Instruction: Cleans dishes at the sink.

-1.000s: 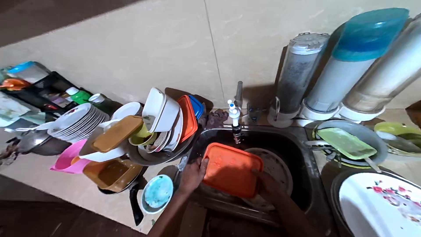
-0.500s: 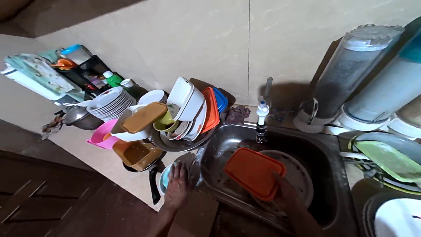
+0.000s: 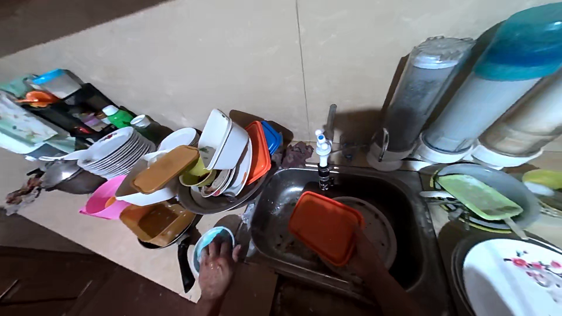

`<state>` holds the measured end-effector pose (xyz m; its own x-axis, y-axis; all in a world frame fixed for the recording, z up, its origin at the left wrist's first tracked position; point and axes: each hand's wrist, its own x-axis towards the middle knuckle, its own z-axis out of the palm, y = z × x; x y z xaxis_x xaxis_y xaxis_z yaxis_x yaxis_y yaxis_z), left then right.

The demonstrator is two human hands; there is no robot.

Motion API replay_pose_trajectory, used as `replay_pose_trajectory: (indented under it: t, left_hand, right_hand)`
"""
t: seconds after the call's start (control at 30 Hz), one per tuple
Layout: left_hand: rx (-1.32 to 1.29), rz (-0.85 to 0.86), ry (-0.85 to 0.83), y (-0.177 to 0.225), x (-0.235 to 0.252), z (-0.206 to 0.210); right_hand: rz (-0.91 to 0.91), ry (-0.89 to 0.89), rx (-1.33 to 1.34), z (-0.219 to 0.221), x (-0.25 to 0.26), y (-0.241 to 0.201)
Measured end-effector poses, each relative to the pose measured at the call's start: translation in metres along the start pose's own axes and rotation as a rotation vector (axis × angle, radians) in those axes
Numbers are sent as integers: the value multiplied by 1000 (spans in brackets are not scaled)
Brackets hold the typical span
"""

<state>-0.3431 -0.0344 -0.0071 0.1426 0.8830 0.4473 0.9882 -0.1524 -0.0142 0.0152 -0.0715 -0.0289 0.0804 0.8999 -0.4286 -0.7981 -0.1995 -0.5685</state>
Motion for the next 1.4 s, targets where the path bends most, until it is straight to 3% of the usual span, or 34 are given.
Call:
replay_pose_trajectory:
  t: [0.13,0.2,0.27,0.37,0.47,0.57,0.67,0.77,0.8,0.83,0.9,0.97,1.03,1.1,1.13,1.27,1.33,1.4]
  left_hand:
    - [-454,-56,111,-5,11,-4]
    - [-751,-6,178,32,25,-15]
    - [-986,94,60,92,29,-22]
    - [-989,355,-75,181,14,2]
    - [-723,595,57,229,21,43]
    - [-581,360,96,212,59,61]
    - [-478,135,-74,195,101,55]
    - [-540,255,-454,215,73,16]
    - [-614,370,-476,226,58,9]
    - [-636,543,-356,239,51,13]
    - [-659,648,-224,253,55,23]
    - [-623,500,-84,238,75,46]
    - [-599,200,-123,219,103,57]
    - [-608,67,-135,213,114,60]
    - [-622,96,-128,220,107,54]
    - [-872,531,22,258,75,45]
    - [-850,430,-70,243,76,40]
    - [-788,168,-14,215,93,74]
  right_hand:
    - [23,-45,-13,0,1,2]
    - [29,-59,11,1,2,3]
    - [23,-70,-5,0,1,6]
    - [13,-155,-40,-4,-4,13]
    - [-34,-181,-41,-6,-4,6]
    - [-97,-233,56,-12,-3,6]
    - [-70,-241,137,-10,-1,11]
    - [-13,-184,146,-6,1,12]
    - [-20,-197,131,-6,0,15]
    - [-35,-201,109,-7,-1,18]
    - [-41,-174,75,-8,-4,19]
    - [-34,-152,53,-4,-3,14]
    - [-38,-149,24,0,-2,10]
    - [-47,-162,-15,2,-2,11]
    - [-50,-154,-38,2,-2,12]
    - [-89,-133,-135,0,-1,13]
    - [-84,-84,-196,1,-4,10]
    - [-77,-73,-212,2,-6,4]
